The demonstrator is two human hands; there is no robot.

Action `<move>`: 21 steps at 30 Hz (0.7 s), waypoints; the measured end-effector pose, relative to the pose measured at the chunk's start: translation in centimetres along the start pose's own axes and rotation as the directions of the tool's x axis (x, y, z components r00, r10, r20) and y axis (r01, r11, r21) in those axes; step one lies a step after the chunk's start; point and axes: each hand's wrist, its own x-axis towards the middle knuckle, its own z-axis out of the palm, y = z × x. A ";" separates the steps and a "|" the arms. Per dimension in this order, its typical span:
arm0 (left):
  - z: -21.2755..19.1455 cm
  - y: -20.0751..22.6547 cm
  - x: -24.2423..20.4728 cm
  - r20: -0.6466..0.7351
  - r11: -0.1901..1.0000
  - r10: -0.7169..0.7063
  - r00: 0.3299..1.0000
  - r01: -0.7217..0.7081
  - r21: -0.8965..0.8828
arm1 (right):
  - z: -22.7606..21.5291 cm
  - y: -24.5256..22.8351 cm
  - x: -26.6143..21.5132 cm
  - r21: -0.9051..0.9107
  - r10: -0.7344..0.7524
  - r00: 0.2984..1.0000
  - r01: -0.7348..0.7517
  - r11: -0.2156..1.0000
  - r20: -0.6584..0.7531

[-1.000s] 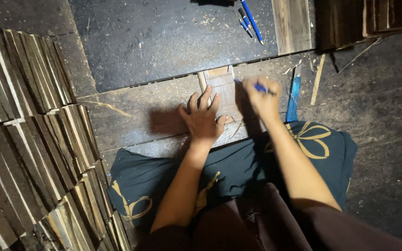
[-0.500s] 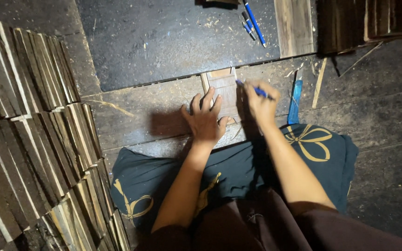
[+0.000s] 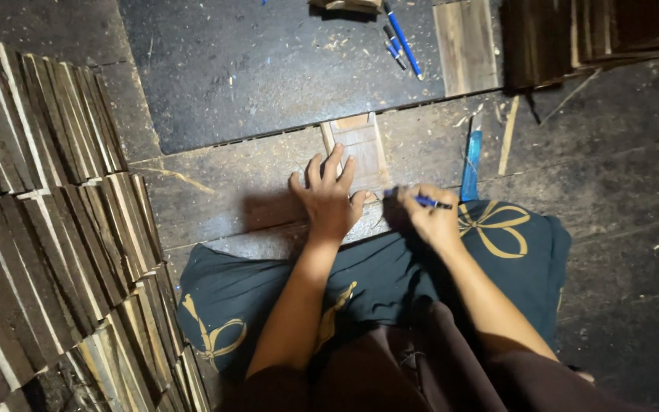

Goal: The person uses a pen to mark lines on rectangular wooden blocks and then places them onto a stack of similar blocks.

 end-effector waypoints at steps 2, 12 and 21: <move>0.5 -0.2 -0.4 -0.018 1.000 0.015 1.000 -0.015 -0.012 | -0.1 0.6 -1.8 0.027 0.011 0.999 -0.012 1.000 0.046; 3.9 -2.2 1.4 0.278 0.988 0.016 0.961 -0.058 0.142 | -0.7 -4.7 -4.4 0.100 -0.375 0.927 0.374 0.922 -0.009; 1.9 -0.8 9.6 0.210 0.951 0.089 0.974 -0.146 0.273 | 3.4 -5.4 -2.9 -0.020 -0.547 0.826 0.554 0.832 0.134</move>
